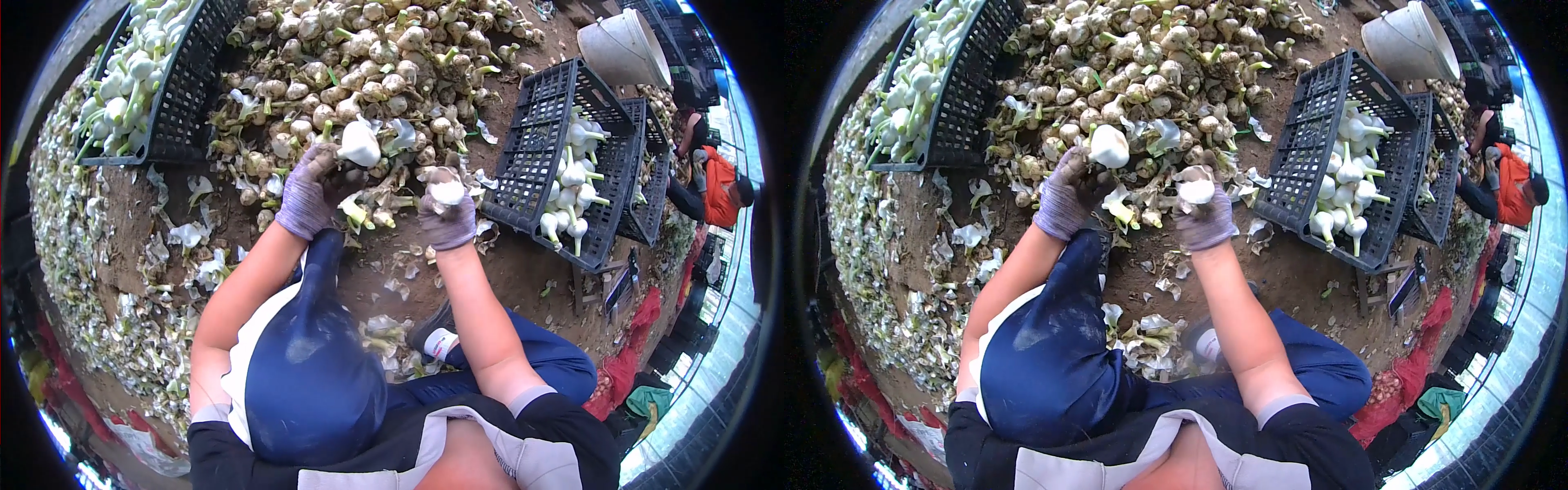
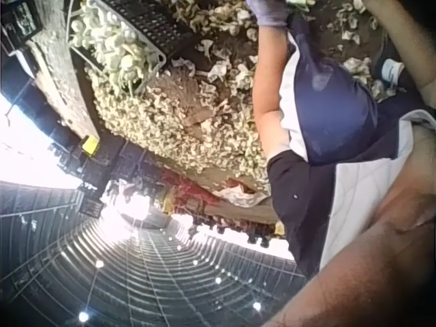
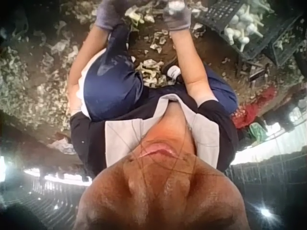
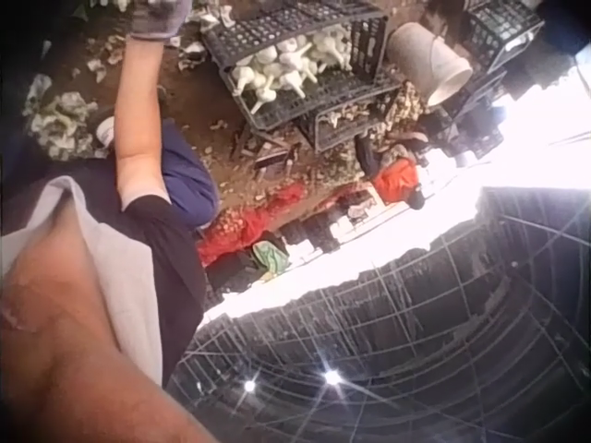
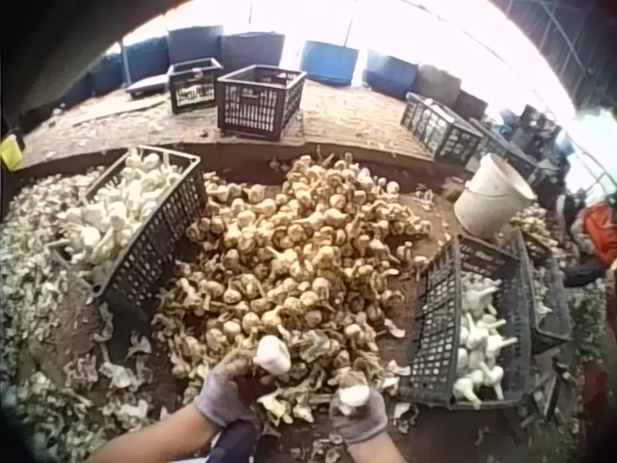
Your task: Peeling and cleaning harvested root vegetables/bulbs in a processing area.
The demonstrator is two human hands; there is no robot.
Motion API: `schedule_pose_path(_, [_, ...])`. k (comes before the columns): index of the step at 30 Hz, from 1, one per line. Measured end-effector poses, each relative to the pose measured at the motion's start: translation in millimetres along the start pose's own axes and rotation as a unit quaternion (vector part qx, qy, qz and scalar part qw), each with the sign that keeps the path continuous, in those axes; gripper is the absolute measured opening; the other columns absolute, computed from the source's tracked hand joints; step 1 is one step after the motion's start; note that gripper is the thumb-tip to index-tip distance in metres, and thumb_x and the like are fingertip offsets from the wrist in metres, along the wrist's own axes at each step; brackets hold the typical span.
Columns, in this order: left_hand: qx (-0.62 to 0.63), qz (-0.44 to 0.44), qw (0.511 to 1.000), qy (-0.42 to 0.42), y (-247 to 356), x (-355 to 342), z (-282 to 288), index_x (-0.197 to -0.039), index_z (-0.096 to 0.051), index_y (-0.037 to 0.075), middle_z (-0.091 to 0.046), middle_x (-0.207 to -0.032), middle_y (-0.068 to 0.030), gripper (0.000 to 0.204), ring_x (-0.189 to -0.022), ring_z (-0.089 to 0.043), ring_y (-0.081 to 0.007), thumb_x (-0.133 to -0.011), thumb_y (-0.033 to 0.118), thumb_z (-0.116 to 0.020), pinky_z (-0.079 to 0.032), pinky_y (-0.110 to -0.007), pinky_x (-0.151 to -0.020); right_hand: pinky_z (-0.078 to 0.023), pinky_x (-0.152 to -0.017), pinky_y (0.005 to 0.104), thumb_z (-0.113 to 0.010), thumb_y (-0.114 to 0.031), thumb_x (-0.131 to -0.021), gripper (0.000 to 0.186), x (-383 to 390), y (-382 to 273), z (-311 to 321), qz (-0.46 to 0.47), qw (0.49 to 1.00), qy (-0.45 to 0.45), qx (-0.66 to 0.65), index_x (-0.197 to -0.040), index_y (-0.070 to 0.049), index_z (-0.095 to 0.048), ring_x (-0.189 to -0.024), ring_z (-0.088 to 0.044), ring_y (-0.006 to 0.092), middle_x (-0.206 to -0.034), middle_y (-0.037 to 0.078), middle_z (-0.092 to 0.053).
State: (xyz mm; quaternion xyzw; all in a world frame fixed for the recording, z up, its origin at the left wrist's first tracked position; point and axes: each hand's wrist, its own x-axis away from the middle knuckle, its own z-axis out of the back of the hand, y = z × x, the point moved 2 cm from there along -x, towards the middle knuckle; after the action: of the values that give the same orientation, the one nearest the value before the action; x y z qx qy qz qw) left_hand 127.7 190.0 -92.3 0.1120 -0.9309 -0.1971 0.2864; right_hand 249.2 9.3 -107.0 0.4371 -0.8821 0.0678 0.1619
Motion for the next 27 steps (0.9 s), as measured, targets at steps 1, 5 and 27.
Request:
schedule_pose_path(1, [0.026, 0.019, 0.999, 0.025, -1, -2, 8, -0.096, -0.057, 0.011, -0.06, -0.091, -0.0069, 0.011, -0.077, -0.061, -0.0185, -0.086, 0.015, -0.058, -0.055, -0.037, -0.072, -0.048, -0.046, 0.0282, -0.044, -0.018, -0.091, 0.029, 1, -2, 2, -0.081, 0.994, -0.072, -0.009, -0.119, -0.01, -0.048, -0.056, -0.054, 0.0145, -0.085, 0.007, -0.059])
schedule_pose_path(5, [-0.039, 0.014, 0.996, 0.082, -12, -3, 40, -0.096, -0.054, 0.009, -0.06, -0.09, -0.0085, 0.01, -0.074, -0.064, -0.0229, -0.086, 0.01, -0.054, -0.057, -0.039, -0.069, -0.054, -0.058, 0.0339, -0.066, -0.031, -0.082, 0.081, 5, 11, 24, -0.253, 0.673, 0.066, 0.692, -0.145, -0.023, -0.014, -0.073, -0.062, 0.0208, -0.119, 0.013, -0.054])
schedule_pose_path(27, [-0.939, 0.092, 0.328, -0.054, 52, -145, -18, -0.128, -0.047, 0.013, -0.05, -0.127, -0.0165, 0.062, -0.116, -0.05, -0.0316, -0.067, 0.017, -0.059, -0.042, -0.041, -0.096, -0.05, -0.086, 0.0422, -0.052, -0.025, -0.09, 0.031, -29, -80, -17, 0.023, 0.983, -0.044, 0.177, -0.116, -0.008, -0.055, -0.098, -0.059, 0.0261, -0.113, 0.014, -0.059])
